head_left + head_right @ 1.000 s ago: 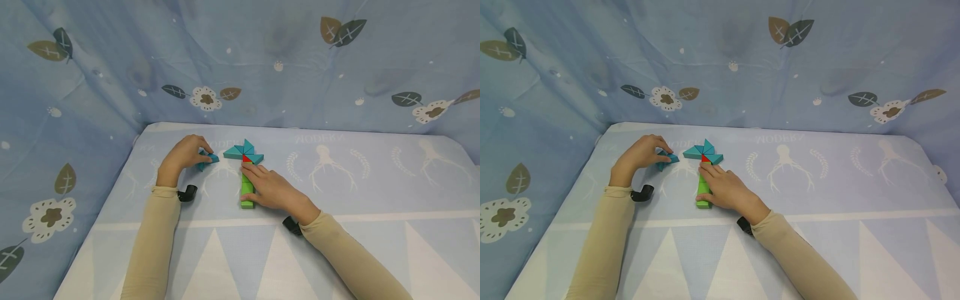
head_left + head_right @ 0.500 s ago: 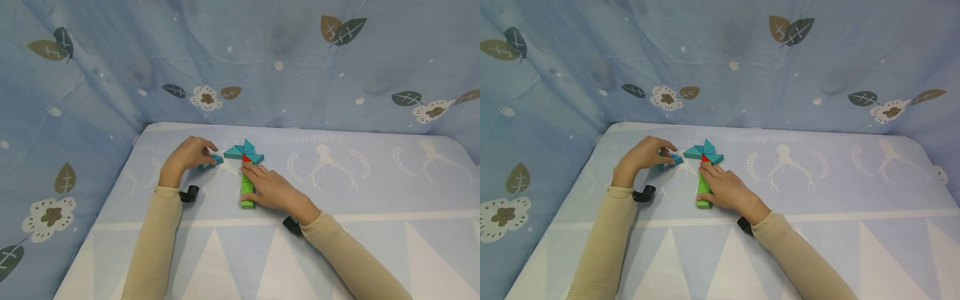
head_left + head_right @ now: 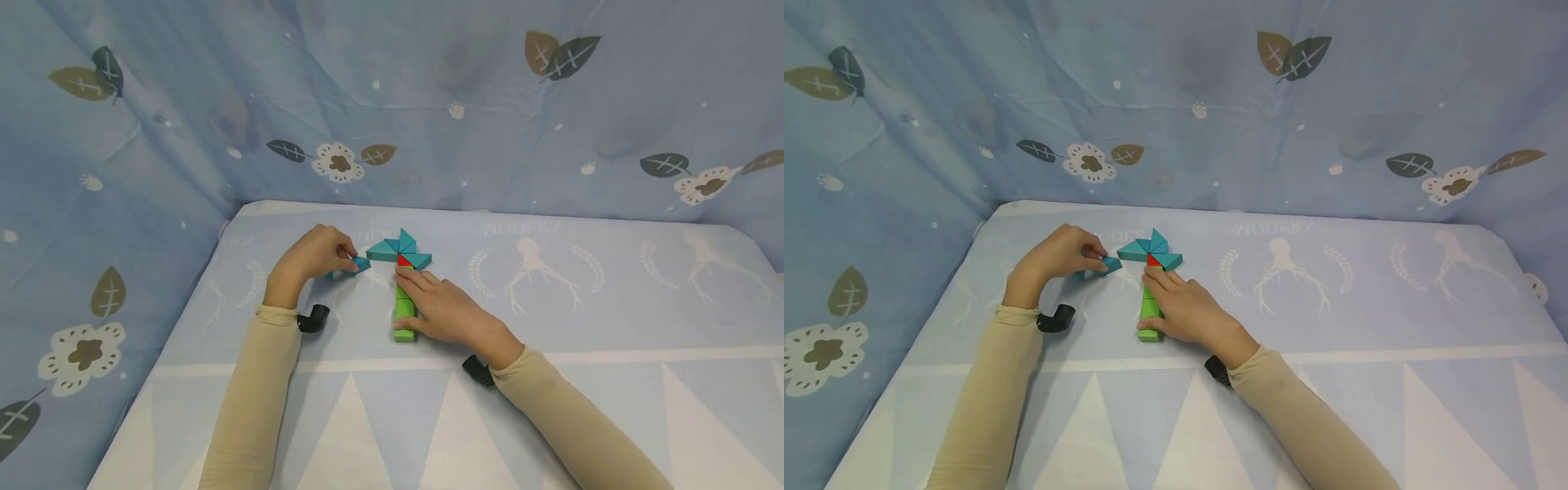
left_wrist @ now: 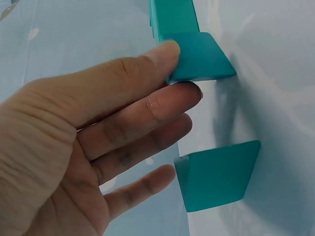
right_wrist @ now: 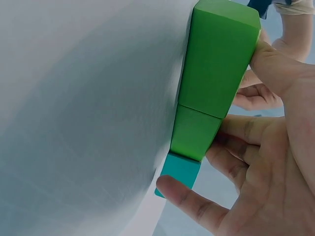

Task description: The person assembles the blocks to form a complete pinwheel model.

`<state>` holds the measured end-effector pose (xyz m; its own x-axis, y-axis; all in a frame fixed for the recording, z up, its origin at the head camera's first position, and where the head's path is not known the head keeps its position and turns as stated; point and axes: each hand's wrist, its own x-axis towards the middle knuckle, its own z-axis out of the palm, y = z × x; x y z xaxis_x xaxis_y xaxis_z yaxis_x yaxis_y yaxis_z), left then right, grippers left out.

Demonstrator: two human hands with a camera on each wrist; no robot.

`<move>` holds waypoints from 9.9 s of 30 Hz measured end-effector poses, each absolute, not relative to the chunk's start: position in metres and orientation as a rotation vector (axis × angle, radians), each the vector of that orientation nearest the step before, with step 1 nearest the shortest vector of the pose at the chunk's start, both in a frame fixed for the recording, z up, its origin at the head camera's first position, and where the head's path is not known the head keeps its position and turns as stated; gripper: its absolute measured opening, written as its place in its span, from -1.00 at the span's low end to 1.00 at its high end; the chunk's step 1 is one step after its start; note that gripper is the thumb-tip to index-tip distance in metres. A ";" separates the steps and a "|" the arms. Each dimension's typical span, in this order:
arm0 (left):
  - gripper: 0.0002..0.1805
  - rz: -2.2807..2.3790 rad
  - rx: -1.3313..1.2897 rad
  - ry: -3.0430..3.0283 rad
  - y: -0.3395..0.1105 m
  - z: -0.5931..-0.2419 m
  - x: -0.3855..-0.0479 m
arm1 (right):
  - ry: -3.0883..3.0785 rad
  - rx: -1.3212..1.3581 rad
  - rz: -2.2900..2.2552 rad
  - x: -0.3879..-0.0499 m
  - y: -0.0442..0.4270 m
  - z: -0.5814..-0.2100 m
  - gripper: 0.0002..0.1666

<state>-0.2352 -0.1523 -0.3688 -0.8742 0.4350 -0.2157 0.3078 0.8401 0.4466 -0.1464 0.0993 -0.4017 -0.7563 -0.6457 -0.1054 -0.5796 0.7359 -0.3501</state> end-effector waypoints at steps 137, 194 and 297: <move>-0.26 0.489 0.614 2.803 -0.134 -0.371 -0.233 | 2.760 -0.994 -0.350 -0.152 0.113 -0.402 0.29; -0.30 0.339 0.720 2.904 -0.121 -0.375 -0.232 | 2.740 -0.983 -0.402 -0.154 0.115 -0.401 0.25; -0.73 0.457 0.799 2.792 -0.151 -0.362 -0.193 | 2.683 -0.917 -0.417 -0.157 0.113 -0.399 0.30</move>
<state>-0.1934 -0.1510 -0.3622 -0.8333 0.5424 -0.1069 0.4800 0.8058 0.3467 -0.1568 0.1127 -0.3994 -0.7611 -0.6276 -0.1635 -0.5484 0.7574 -0.3545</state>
